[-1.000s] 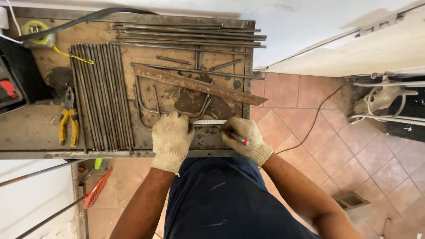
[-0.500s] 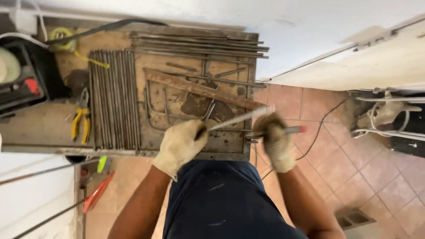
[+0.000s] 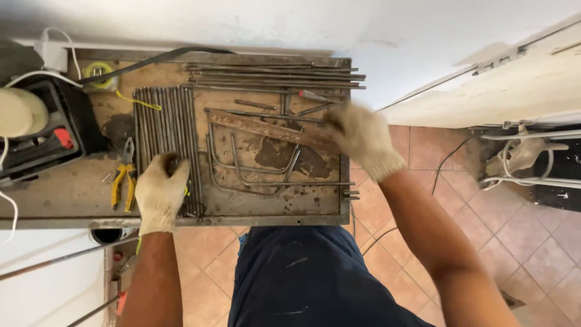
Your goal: Measuring the dimensions of a rebar frame using a tape measure and marking it with a pen
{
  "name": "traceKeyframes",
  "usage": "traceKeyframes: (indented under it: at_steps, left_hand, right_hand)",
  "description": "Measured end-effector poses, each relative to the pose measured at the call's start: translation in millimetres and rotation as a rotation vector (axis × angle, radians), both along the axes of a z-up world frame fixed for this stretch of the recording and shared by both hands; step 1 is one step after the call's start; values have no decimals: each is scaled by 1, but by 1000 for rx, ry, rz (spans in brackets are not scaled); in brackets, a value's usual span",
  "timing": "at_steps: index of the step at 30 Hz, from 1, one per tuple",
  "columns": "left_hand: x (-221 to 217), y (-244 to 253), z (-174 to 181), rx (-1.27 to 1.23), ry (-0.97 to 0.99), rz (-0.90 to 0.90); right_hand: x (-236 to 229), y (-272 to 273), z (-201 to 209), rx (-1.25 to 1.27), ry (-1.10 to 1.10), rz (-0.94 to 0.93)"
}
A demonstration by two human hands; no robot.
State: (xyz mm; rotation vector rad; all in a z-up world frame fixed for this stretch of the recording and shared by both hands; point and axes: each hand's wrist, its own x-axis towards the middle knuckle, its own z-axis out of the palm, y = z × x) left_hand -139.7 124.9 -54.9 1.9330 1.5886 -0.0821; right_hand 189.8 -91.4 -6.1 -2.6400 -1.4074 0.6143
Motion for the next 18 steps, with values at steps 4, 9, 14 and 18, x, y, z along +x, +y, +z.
traceKeyframes:
  at_steps: [4, 9, 14, 18]
  left_hand:
    - [17, -2, 9, 112, 126, -159]
    - [47, -40, 27, 411, 289, -443]
    - [54, -32, 35, -134, -139, -268]
    - [51, -45, 47, -436, -719, -13]
  right_hand:
    - [-53, -40, -13, -285, -94, 348]
    - [-72, -63, -82, -150, -163, 303]
    - [-66, -84, -127, 191, -201, 233]
    - [-71, -106, -116, 323, -286, 138]
